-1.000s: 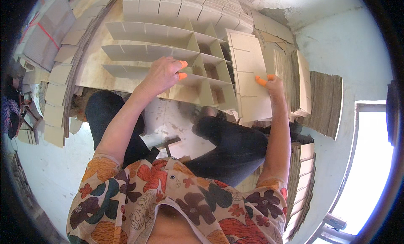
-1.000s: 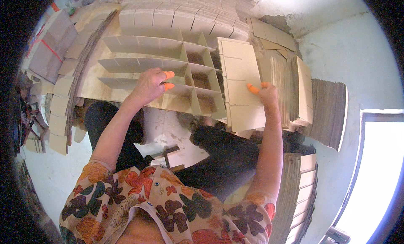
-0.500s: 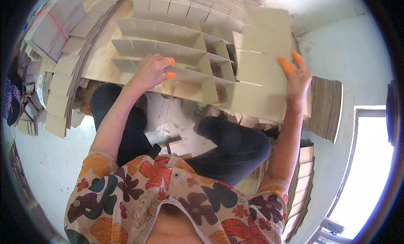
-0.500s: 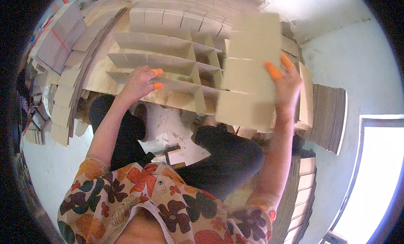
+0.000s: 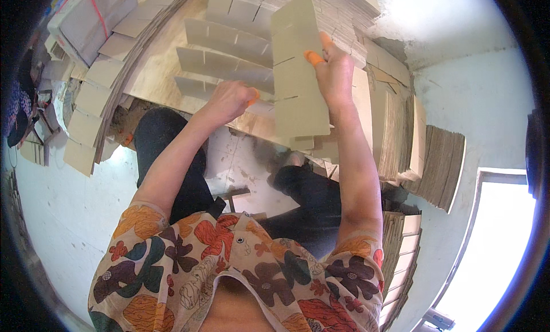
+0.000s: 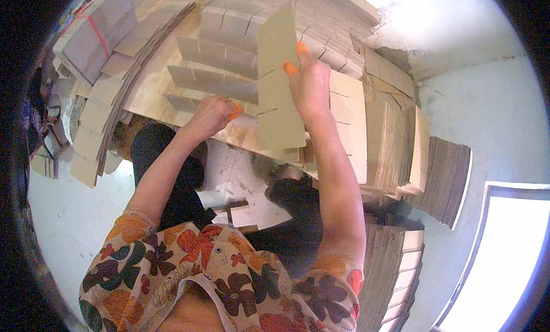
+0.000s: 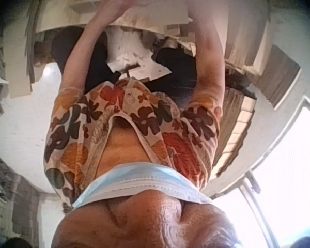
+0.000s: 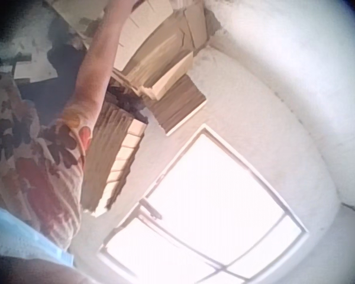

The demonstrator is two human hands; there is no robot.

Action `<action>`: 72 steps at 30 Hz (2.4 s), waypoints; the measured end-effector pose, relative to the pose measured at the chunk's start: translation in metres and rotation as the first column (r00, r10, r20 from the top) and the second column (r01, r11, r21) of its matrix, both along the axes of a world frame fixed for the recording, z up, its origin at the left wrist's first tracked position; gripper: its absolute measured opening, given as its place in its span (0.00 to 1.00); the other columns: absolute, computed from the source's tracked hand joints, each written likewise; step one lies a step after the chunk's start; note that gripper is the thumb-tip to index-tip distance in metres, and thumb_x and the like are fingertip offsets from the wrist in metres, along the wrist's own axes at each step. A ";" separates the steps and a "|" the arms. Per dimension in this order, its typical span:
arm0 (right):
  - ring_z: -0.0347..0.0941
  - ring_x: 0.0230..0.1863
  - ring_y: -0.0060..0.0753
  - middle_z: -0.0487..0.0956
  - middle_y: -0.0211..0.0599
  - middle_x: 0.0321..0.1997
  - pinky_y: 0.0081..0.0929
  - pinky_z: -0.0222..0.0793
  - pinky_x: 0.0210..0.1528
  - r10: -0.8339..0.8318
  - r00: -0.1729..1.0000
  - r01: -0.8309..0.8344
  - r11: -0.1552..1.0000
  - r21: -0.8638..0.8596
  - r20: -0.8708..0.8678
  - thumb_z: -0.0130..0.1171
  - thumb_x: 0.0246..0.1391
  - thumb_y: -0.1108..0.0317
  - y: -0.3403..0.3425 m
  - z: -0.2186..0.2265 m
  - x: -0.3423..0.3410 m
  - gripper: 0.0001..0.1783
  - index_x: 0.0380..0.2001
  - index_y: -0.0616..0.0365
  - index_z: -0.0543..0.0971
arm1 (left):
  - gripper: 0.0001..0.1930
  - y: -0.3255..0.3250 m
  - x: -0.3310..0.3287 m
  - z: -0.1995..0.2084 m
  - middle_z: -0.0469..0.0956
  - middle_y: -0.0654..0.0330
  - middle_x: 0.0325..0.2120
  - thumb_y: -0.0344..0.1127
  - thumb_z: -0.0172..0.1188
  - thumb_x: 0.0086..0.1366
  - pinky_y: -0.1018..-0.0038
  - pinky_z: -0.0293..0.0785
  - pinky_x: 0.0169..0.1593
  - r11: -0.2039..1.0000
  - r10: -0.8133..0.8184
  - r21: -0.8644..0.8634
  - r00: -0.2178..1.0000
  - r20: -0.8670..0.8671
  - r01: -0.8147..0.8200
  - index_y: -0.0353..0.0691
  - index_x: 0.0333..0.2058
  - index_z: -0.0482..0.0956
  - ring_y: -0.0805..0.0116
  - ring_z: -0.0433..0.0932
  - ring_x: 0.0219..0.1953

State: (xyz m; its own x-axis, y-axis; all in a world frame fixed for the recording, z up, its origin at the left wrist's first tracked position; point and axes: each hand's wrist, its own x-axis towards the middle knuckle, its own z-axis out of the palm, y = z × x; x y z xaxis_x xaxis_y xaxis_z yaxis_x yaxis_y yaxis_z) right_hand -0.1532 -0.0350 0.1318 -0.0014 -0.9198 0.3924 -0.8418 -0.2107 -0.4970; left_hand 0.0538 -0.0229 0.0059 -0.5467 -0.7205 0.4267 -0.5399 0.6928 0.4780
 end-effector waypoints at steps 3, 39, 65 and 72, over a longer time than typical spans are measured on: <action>0.60 0.22 0.20 0.66 0.34 0.18 0.22 0.63 0.26 0.053 0.998 -0.054 0.998 -0.024 -0.035 0.63 0.46 0.74 -0.008 -0.003 -0.008 0.26 0.51 0.68 0.71 | 0.03 0.000 -0.002 0.000 0.72 0.48 0.17 0.29 0.55 0.49 0.56 0.67 0.26 1.000 -0.005 -0.013 0.999 -0.052 0.004 0.38 0.19 0.72 0.47 0.74 0.25; 0.72 0.48 0.45 0.74 0.53 0.48 0.40 0.70 0.46 -0.570 0.720 0.662 0.735 0.147 -0.396 0.65 0.42 0.44 0.090 -0.059 -0.214 0.39 0.50 0.63 0.71 | 0.17 -0.004 -0.011 0.019 0.77 0.54 0.26 0.36 0.67 0.47 0.64 0.70 0.38 0.999 0.023 0.033 0.999 -0.042 -0.022 0.39 0.37 0.79 0.54 0.74 0.32; 0.64 0.26 0.11 0.75 0.21 0.24 0.12 0.62 0.31 -0.250 0.912 0.249 0.967 0.046 0.324 0.64 0.48 0.71 0.089 0.047 -0.107 0.16 0.42 0.64 0.79 | 0.14 -0.011 0.051 0.013 0.78 0.55 0.27 0.35 0.66 0.46 0.65 0.68 0.43 0.995 0.102 -0.022 0.995 -0.020 -0.102 0.39 0.34 0.80 0.56 0.75 0.33; 0.63 0.21 0.13 0.78 0.30 0.20 0.17 0.64 0.25 -0.056 0.945 0.036 0.997 0.067 0.324 0.64 0.47 0.72 0.039 0.005 0.013 0.24 0.49 0.68 0.74 | 0.05 -0.015 0.053 -0.003 0.77 0.55 0.22 0.32 0.63 0.48 0.65 0.68 0.40 0.996 0.081 -0.020 0.996 -0.027 -0.081 0.42 0.27 0.80 0.57 0.75 0.30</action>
